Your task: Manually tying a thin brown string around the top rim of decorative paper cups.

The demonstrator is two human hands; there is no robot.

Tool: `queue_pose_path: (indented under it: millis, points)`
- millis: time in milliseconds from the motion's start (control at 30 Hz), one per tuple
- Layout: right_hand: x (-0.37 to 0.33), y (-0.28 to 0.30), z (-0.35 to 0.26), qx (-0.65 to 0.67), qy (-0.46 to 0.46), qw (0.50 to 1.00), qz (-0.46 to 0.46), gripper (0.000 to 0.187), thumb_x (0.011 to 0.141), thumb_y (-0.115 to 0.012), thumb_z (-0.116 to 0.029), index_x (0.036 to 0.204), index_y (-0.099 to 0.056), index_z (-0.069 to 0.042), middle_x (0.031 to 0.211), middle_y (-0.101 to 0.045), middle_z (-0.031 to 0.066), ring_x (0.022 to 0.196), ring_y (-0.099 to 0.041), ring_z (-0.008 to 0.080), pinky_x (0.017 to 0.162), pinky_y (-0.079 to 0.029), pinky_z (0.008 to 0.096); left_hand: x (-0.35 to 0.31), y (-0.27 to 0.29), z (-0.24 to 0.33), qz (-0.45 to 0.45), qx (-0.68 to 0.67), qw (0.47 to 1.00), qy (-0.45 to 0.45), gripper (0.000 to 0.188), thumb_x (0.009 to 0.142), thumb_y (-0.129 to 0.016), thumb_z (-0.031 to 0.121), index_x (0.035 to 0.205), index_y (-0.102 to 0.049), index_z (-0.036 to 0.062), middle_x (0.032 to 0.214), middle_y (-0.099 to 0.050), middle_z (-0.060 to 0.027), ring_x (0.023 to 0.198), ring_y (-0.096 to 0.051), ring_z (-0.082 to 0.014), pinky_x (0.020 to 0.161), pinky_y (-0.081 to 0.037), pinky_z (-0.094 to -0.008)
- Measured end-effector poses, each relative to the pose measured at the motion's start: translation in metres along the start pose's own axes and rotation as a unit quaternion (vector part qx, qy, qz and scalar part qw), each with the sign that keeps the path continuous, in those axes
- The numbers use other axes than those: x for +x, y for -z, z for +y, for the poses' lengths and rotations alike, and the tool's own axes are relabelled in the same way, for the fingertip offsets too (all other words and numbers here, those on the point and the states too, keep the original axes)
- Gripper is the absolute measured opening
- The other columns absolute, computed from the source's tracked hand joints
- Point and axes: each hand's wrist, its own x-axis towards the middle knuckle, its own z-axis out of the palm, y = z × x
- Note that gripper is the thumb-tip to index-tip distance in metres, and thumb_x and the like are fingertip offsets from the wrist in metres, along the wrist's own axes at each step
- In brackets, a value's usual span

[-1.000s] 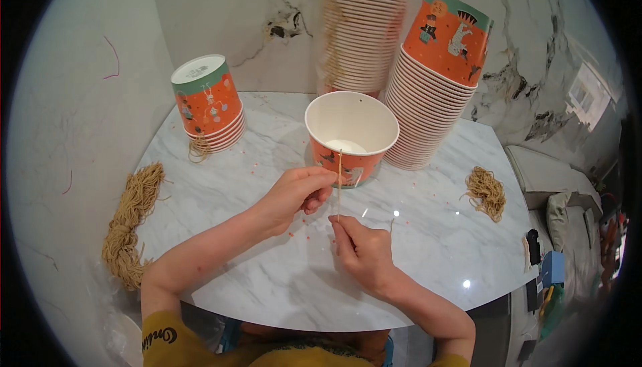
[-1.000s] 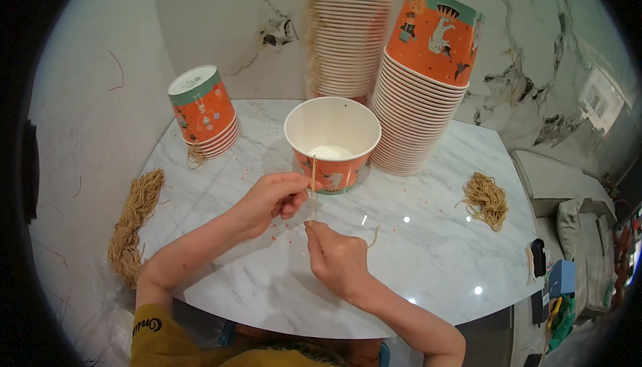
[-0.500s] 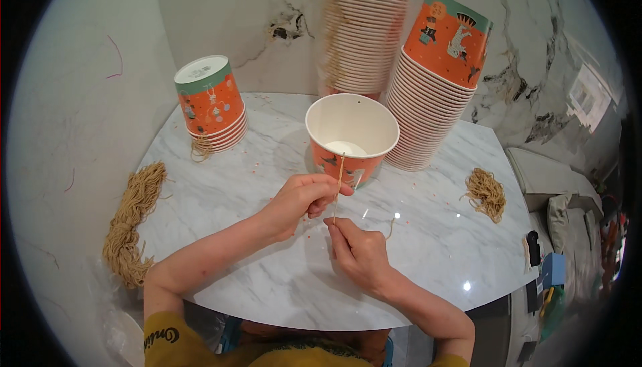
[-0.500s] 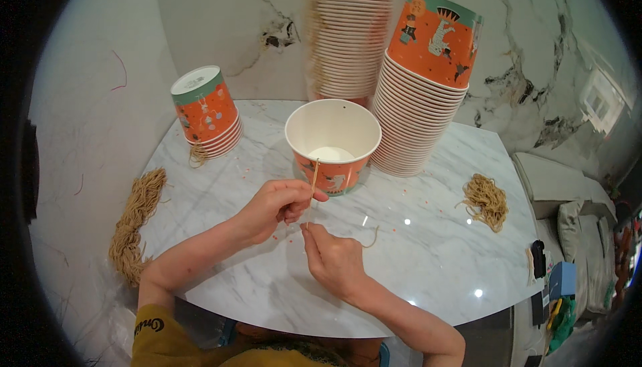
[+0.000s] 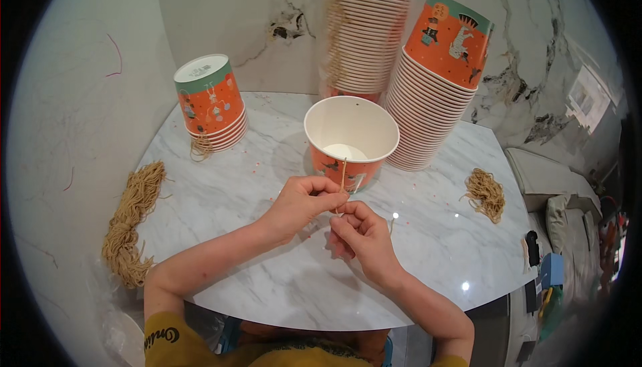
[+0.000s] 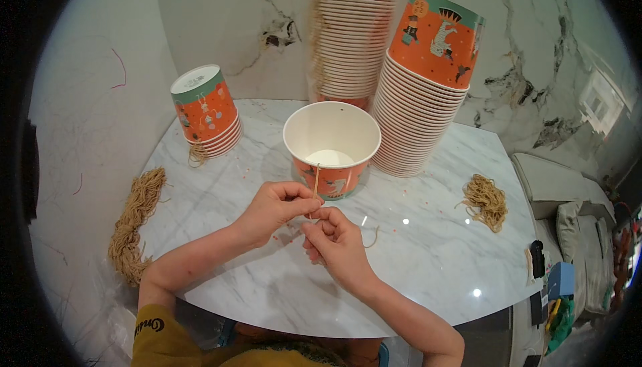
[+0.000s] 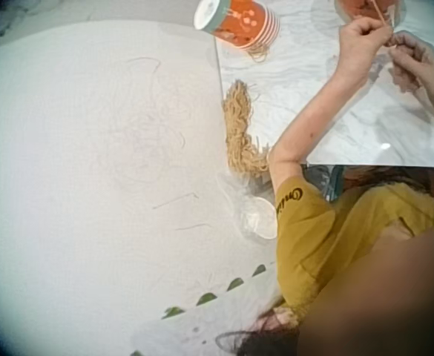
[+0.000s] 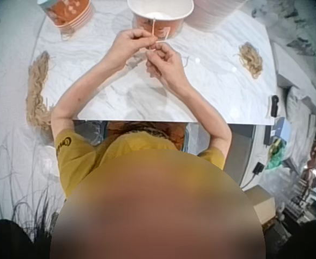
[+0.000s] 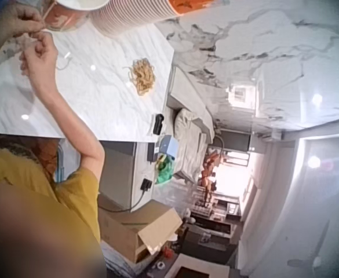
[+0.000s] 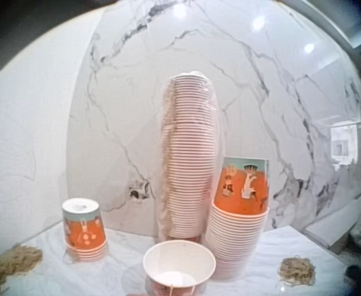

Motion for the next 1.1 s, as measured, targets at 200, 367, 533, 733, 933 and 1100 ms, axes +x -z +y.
queue_pose_path:
  millis: [200,367,533,733,933,1100]
  points:
    - [0.004,0.006,0.011,-0.002,0.044,0.999,0.014,0.013,0.101,-0.06,-0.013,0.101,-0.063,-0.001,0.069,-0.053,-0.0038,0.058,-0.042,0.0038,0.052,-0.031,0.0217,-0.004,-0.002,0.003,-0.016,0.016,1.0,0.009,0.014,0.091,-0.072,0.015,0.098,-0.072,0.0021,0.085,-0.068,0.0002,0.075,-0.056,-0.0049,0.064,-0.041,-0.0223]
    - [0.008,0.011,0.008,-0.018,0.023,0.999,0.028,0.016,0.102,-0.058,-0.015,0.097,-0.063,0.0,0.065,-0.051,-0.003,0.057,-0.042,0.004,0.053,-0.035,0.0222,-0.012,0.0,0.004,-0.025,0.004,1.0,0.004,0.017,0.091,-0.071,0.015,0.101,-0.071,0.0024,0.086,-0.067,0.001,0.072,-0.052,-0.0047,0.063,-0.039,-0.0222]
    - [0.009,0.01,0.009,-0.01,0.019,0.999,0.035,0.016,0.102,-0.057,-0.015,0.095,-0.062,-0.002,0.064,-0.05,-0.0036,0.056,-0.042,0.0038,0.052,-0.033,0.0221,-0.01,0.0,0.003,-0.036,-0.024,0.999,0.013,0.017,0.091,-0.071,0.016,0.103,-0.071,0.0033,0.087,-0.066,0.0018,0.072,-0.052,-0.0043,0.062,-0.04,-0.0214]
    - [0.008,0.007,0.013,0.005,0.029,0.999,0.028,0.018,0.103,-0.058,-0.017,0.093,-0.061,-0.002,0.064,-0.051,-0.0035,0.054,-0.042,0.0038,0.049,-0.032,0.0223,-0.01,-0.007,-0.001,-0.022,0.001,1.0,-0.006,0.013,0.091,-0.072,0.014,0.099,-0.07,0.0034,0.089,-0.067,0.002,0.076,-0.056,-0.0034,0.062,-0.043,-0.0201]
    - [0.006,0.005,0.011,-0.024,0.028,0.998,0.043,0.018,0.102,-0.059,-0.015,0.091,-0.06,-0.001,0.063,-0.052,-0.0035,0.054,-0.044,0.0038,0.048,-0.032,0.0227,-0.013,-0.012,0.004,0.028,0.009,1.0,-0.005,0.011,0.09,-0.072,0.012,0.096,-0.07,0.0032,0.086,-0.065,0.0025,0.072,-0.053,-0.003,0.06,-0.04,-0.019]
    - [0.001,0.007,0.025,-0.191,0.152,0.968,0.053,0.015,0.098,-0.062,-0.01,0.088,-0.062,0.001,0.061,-0.056,0.0019,0.053,-0.048,0.0064,0.049,-0.038,0.0262,-0.009,-0.017,0.008,0.053,-0.001,0.999,0.003,0.012,0.089,-0.073,0.013,0.094,-0.07,0.0027,0.08,-0.063,0.0031,0.065,-0.047,-0.0033,0.057,-0.036,-0.0205]
